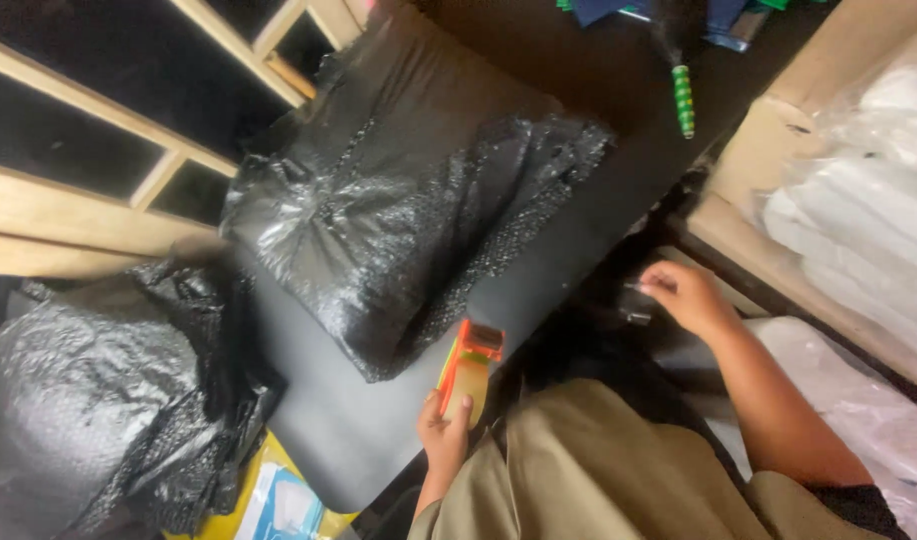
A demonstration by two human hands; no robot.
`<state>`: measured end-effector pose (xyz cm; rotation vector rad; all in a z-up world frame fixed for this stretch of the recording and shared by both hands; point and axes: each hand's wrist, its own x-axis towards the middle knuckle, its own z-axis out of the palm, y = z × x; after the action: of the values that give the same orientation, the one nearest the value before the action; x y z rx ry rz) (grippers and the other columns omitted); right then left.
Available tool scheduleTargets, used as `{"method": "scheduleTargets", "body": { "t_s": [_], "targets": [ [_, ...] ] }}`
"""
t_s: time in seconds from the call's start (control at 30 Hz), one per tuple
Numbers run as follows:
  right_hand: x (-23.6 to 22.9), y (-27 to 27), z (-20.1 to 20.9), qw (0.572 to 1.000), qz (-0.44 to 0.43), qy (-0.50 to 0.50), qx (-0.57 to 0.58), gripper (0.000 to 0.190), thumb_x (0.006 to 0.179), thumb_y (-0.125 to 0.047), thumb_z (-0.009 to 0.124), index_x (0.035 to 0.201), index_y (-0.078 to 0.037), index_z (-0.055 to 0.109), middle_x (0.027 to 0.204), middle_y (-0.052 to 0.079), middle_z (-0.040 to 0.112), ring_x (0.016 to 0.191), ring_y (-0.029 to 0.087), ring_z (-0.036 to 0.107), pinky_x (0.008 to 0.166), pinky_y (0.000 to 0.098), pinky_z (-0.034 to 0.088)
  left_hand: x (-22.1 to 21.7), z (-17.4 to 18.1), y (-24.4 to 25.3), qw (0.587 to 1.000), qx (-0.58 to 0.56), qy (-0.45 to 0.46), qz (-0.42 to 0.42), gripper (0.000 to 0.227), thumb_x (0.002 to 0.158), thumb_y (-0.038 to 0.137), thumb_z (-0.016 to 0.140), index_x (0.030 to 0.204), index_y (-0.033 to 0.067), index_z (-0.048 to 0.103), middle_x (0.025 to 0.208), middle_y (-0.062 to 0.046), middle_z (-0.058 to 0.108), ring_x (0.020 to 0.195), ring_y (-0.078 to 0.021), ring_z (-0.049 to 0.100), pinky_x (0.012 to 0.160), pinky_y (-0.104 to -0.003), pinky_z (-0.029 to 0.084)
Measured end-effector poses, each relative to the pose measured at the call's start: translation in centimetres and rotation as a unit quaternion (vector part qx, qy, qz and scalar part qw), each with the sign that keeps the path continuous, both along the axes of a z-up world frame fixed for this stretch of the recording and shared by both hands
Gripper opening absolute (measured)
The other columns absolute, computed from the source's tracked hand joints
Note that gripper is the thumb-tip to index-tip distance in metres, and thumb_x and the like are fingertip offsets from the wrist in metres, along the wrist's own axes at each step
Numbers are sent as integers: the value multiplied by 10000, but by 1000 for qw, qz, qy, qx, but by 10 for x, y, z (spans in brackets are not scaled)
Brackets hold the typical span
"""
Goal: Wrapping a blue tote bag in bubble wrap and a black plastic mailer, then sealing it with tape using a dispenser.
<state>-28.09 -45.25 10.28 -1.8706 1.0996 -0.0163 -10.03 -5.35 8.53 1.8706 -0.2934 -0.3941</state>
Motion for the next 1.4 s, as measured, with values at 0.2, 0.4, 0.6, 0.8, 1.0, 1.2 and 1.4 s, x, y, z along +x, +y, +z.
{"method": "scheduleTargets", "body": {
  "t_s": [0.2, 0.4, 0.6, 0.8, 1.0, 1.2, 1.4],
  "targets": [
    [11, -108, 1, 990, 116, 67, -47, 134, 925, -220, 743, 1041, -166, 782, 1120, 55, 795, 1034, 245, 733, 937, 397, 521, -14, -10, -30, 998, -22, -57, 13, 406, 873, 259, 765, 661, 115, 450, 709, 31, 404, 673, -123, 401, 664, -267, 344],
    [67, -216, -46, 970, 209, 121, -38, 95, 877, -241, 809, 941, -189, 764, 1015, 12, 790, 957, 212, 716, 844, 367, 487, -45, 2, -97, 991, 6, 42, 130, 402, 866, 283, 775, 633, 143, 478, 663, 70, 437, 664, -97, 427, 681, -253, 368],
    [98, -267, -77, 953, 254, 152, -58, 68, 857, -162, 819, 859, -160, 750, 938, 33, 787, 895, 209, 723, 754, 349, 496, -67, 12, -146, 994, -6, -34, 100, 325, 864, 274, 742, 657, 106, 556, 675, 46, 489, 653, -105, 468, 671, -269, 383],
    [113, -290, -113, 919, 297, 220, -136, 152, 778, -327, 861, 887, -246, 794, 974, -5, 790, 921, 247, 740, 773, 367, 545, -98, 23, -178, 986, -18, 5, 168, 387, 881, 292, 747, 643, 127, 491, 619, 64, 467, 608, -85, 420, 608, -247, 347],
    [117, -287, -74, 911, 247, 301, -136, 564, 754, -500, 913, 1121, -116, 723, 1045, 118, 766, 940, 326, 726, 744, 409, 561, -107, 11, -187, 986, -16, 2, 167, 235, 882, 309, 760, 882, 73, 758, 794, -8, 733, 721, -130, 649, 674, -283, 507],
    [82, -280, -97, 982, 81, 31, -170, 387, 976, -469, 728, 1037, -87, 733, 967, 119, 764, 904, 341, 708, 779, 457, 509, -83, 5, -177, 995, 11, 17, 97, 263, 880, 347, 749, 920, 86, 763, 791, 20, 707, 722, -97, 604, 690, -274, 483],
    [81, -126, 0, 953, 109, -249, -130, 171, 872, -260, 839, 1029, -197, 811, 881, 46, 737, 805, 241, 705, 750, 333, 559, -52, -29, -152, 995, 5, -100, 4, 304, 834, 189, 884, 851, -14, 658, 733, -165, 628, 673, -244, 594, 679, -415, 513]
  ]
}}
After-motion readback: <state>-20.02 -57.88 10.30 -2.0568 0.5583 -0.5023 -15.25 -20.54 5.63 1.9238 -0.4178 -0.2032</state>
